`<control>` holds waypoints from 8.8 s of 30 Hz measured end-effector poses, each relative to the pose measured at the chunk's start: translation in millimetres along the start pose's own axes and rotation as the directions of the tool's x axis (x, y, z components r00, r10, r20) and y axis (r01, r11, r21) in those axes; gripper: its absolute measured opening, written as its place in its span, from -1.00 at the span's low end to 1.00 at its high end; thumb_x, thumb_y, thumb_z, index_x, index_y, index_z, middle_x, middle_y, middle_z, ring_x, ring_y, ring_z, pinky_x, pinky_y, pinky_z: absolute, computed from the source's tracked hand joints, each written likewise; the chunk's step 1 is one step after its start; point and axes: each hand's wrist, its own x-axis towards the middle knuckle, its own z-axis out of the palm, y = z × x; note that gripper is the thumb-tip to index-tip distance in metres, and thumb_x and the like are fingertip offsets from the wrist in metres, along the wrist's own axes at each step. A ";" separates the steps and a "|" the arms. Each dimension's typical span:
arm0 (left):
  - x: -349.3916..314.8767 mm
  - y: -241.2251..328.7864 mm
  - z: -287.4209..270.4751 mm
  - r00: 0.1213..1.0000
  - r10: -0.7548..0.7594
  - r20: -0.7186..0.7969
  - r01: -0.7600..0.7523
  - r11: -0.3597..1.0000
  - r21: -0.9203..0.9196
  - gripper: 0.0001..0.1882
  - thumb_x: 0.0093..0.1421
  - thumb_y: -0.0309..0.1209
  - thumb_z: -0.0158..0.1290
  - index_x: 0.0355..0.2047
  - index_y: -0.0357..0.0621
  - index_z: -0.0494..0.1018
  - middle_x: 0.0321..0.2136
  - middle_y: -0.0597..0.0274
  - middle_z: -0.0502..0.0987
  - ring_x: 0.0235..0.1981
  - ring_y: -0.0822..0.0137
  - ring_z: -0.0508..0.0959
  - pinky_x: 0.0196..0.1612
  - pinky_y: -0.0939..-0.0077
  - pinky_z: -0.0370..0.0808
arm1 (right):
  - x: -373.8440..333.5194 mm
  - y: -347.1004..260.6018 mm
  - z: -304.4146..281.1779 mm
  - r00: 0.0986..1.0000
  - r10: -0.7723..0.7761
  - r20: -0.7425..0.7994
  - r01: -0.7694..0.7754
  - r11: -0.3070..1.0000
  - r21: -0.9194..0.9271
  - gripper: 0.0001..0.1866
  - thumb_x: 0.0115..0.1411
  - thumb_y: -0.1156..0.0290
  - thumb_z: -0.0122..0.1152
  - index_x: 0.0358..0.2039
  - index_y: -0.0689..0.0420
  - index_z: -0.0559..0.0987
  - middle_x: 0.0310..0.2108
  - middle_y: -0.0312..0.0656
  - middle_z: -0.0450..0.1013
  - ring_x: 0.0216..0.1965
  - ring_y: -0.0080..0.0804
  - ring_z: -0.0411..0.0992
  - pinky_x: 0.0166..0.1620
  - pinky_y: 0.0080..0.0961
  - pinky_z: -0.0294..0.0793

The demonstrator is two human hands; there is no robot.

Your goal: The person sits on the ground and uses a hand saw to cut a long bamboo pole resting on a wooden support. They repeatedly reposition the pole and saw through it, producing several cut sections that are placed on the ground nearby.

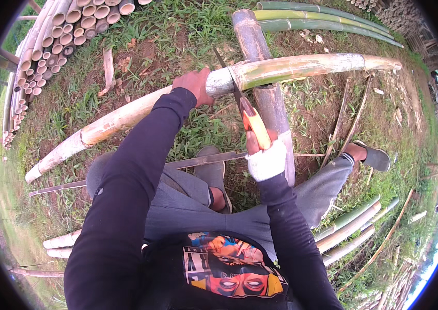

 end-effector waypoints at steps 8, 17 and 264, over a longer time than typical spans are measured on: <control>5.7 -6.0 19.1 0.999 -0.004 -0.031 0.004 1.000 0.000 -0.08 -0.05 0.01 0.42 0.28 0.00 0.34 0.00 -0.12 0.61 0.03 -0.14 0.64 0.09 -0.01 0.57 | -57.6 -2.7 -34.0 0.990 -0.138 -0.026 0.138 0.990 -0.029 -0.76 0.33 0.33 0.32 -0.20 0.23 0.51 -0.53 -0.07 0.51 -0.50 -0.28 0.54 -0.39 -0.30 0.51; 4.0 -0.3 -0.3 1.000 0.003 -0.012 -0.003 1.000 -0.008 -0.10 -0.05 0.02 0.41 0.28 0.06 0.33 0.01 -0.10 0.62 0.04 -0.14 0.64 0.10 -0.01 0.57 | -17.8 -0.9 -14.3 1.000 -0.009 -0.019 0.008 0.999 -0.037 -0.73 0.30 0.31 0.40 -0.29 0.24 0.54 -0.52 -0.03 0.52 -0.52 -0.30 0.52 -0.43 -0.27 0.48; -47.3 -89.0 63.6 0.979 0.105 -0.177 -0.102 0.994 0.023 0.17 -0.17 -0.35 0.44 0.46 -0.09 0.08 0.17 -0.10 0.44 0.27 -0.20 0.40 0.38 -0.11 0.19 | 53.8 292.0 -255.6 0.613 0.535 -0.582 -0.784 0.322 -0.530 -0.43 0.17 0.24 0.24 0.11 0.34 0.53 0.18 0.23 0.47 0.26 0.09 0.44 0.26 -0.14 0.49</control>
